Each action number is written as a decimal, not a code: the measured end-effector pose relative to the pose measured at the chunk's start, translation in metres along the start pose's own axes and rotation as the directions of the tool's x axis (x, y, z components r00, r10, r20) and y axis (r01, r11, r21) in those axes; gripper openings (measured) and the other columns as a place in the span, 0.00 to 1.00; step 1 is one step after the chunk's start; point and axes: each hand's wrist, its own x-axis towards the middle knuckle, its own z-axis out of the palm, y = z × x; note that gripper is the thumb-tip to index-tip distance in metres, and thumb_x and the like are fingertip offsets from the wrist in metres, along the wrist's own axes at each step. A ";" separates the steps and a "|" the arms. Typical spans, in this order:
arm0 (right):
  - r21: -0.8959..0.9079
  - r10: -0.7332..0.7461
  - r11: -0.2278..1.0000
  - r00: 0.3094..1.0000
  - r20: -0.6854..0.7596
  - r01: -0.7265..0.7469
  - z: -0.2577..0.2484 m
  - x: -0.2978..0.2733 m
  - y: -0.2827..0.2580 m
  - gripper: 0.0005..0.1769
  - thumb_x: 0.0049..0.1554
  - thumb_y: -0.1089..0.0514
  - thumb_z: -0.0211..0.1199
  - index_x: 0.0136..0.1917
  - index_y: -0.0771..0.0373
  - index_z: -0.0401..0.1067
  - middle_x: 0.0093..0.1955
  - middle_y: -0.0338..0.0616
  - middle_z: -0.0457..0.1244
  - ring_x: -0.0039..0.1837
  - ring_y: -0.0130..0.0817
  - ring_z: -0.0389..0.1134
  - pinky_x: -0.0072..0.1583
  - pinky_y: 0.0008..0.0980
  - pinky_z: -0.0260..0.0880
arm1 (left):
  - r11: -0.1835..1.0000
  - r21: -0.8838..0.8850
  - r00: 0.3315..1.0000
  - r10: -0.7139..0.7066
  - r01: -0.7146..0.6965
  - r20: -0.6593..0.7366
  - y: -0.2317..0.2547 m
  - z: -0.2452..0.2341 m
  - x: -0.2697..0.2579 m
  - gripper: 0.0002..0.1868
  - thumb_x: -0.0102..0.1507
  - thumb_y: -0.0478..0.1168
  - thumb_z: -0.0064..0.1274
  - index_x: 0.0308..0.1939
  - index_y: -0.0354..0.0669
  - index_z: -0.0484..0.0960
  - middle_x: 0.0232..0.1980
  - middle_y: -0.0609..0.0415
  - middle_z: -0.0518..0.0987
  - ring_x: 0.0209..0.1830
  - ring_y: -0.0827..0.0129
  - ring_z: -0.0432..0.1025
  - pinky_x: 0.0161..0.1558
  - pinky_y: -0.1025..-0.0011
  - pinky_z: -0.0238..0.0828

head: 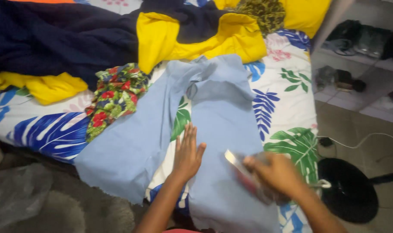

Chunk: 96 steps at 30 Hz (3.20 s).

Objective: Ironing a pair of light blue denim jeans on a bed surface.

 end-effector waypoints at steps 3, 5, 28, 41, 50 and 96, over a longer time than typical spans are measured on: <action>0.340 0.051 0.938 0.950 -0.307 0.060 -0.016 0.043 0.069 0.26 0.56 0.38 0.64 0.44 0.65 0.80 0.37 0.47 0.71 0.39 0.35 0.69 0.43 0.37 0.68 | 0.944 0.330 0.984 -0.048 -0.012 0.172 0.009 0.011 0.000 0.43 0.70 0.62 0.34 0.77 0.29 0.51 0.82 0.38 0.46 0.83 0.54 0.38 0.75 0.49 0.27; 0.511 0.038 0.821 0.869 -0.494 0.254 -0.018 0.076 0.119 0.23 0.62 0.43 0.63 0.46 0.68 0.78 0.38 0.43 0.68 0.38 0.28 0.64 0.41 0.33 0.64 | 0.891 0.454 0.963 -0.105 -0.020 0.247 0.015 0.009 0.004 0.45 0.69 0.64 0.34 0.76 0.29 0.49 0.82 0.40 0.45 0.83 0.56 0.37 0.76 0.50 0.25; 0.645 0.081 0.664 0.821 -0.565 0.379 -0.006 0.153 0.229 0.25 0.71 0.41 0.51 0.57 0.66 0.71 0.49 0.44 0.71 0.52 0.30 0.68 0.60 0.30 0.64 | 0.991 0.127 0.992 -0.016 0.032 -0.125 0.003 0.011 -0.005 0.27 0.69 0.50 0.49 0.63 0.33 0.75 0.70 0.40 0.70 0.70 0.52 0.63 0.70 0.54 0.56; 0.837 0.269 0.548 0.944 -0.190 0.012 0.088 0.116 0.121 0.11 0.61 0.51 0.58 0.43 0.60 0.66 0.22 0.39 0.58 0.20 0.27 0.52 0.23 0.29 0.48 | 0.382 -0.632 0.666 -0.684 0.674 0.297 -0.074 0.029 0.039 0.14 0.61 0.47 0.61 0.44 0.45 0.82 0.16 0.56 0.73 0.08 0.78 0.55 0.13 0.75 0.44; 0.870 0.033 0.211 0.893 0.449 -0.445 0.073 0.240 0.144 0.26 0.60 0.49 0.63 0.27 0.55 0.56 0.18 0.31 0.48 0.19 0.22 0.44 0.22 0.26 0.42 | 0.357 -0.563 0.652 -0.562 0.746 0.508 -0.133 0.067 0.129 0.23 0.58 0.43 0.67 0.21 0.46 0.66 0.15 0.60 0.64 0.08 0.76 0.52 0.11 0.73 0.42; 0.174 0.050 0.961 0.487 -0.872 0.213 0.054 0.147 0.212 0.33 0.62 0.43 0.68 0.62 0.73 0.62 0.56 0.65 0.63 0.56 0.58 0.65 0.58 0.54 0.64 | 0.468 -0.564 0.720 -0.568 0.681 0.398 -0.066 0.043 -0.018 0.21 0.67 0.50 0.56 0.32 0.33 0.84 0.24 0.55 0.79 0.16 0.77 0.67 0.20 0.76 0.61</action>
